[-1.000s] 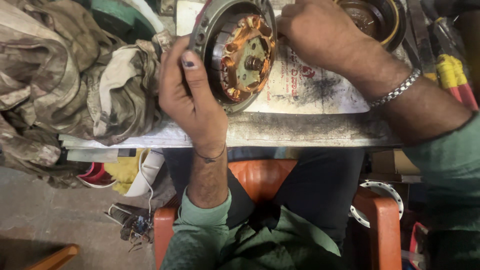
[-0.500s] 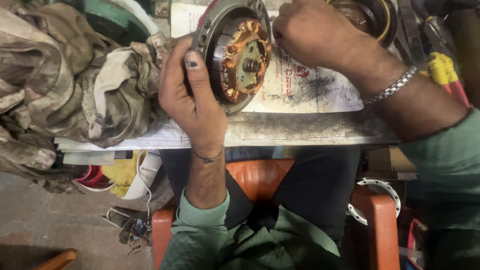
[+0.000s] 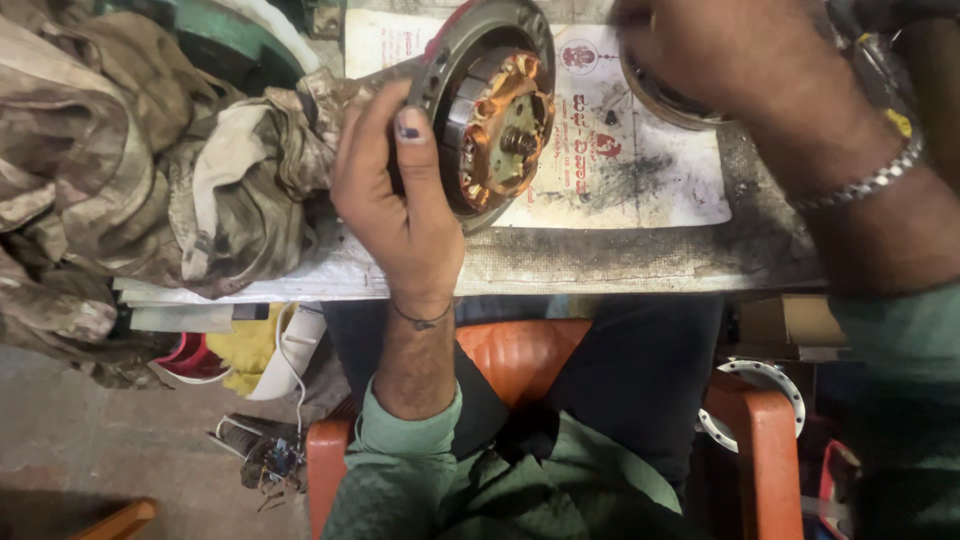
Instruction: The person unscrews screws from a red motor end cover with a screwdriver, removes the cover, and lifts out the rotor and stator assembly. They wipe the components with a rag, tap the housing with a hammer, and reposition the parts on the workbench.
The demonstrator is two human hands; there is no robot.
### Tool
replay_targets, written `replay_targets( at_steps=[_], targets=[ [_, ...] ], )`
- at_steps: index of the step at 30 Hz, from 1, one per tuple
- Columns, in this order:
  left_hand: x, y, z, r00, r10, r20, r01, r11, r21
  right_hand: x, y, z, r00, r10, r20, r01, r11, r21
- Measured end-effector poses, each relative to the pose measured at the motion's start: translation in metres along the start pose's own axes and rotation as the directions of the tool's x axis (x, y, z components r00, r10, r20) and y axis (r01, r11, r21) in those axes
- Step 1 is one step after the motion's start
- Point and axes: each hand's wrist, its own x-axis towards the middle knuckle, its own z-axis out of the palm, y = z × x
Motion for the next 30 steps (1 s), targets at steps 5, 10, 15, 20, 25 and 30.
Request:
replay_targets(
  at_steps=[5, 10, 15, 20, 25, 30],
  targets=[
    [-0.002, 0.009, 0.003, 0.999, -0.001, 0.043, 0.001, 1.0, 0.002, -0.008, -0.022, -0.005, 0.975, -0.107, 0.195, 0.096, 0.993, 0.068],
    [-0.004, 0.015, 0.009, 0.997, -0.001, 0.081, -0.001, 0.999, 0.032, -0.009, -0.035, -0.001, 0.969, -0.155, 0.194, 0.181, 0.975, -0.125],
    [-0.004, 0.015, 0.009, 0.996, 0.004, 0.085, -0.009, 0.998, 0.057, -0.03, -0.046, -0.009, 0.964, -0.083, 0.254, 0.026, 0.975, 0.219],
    [-0.004, 0.014, 0.009, 0.995, 0.01, 0.097, -0.015, 0.998, 0.057, -0.051, -0.075, -0.011, 0.982, -0.083, 0.17, 0.026, 0.949, 0.313],
    [-0.003, 0.018, 0.008, 0.994, -0.005, 0.11, -0.004, 0.996, 0.088, -0.065, -0.098, -0.008, 0.996, -0.068, 0.06, 0.057, 0.982, 0.178],
    [-0.005, 0.024, 0.01, 0.992, -0.018, 0.126, 0.015, 0.999, 0.031, -0.078, -0.104, -0.005, 0.997, -0.067, 0.039, 0.064, 0.995, 0.07]
  ],
)
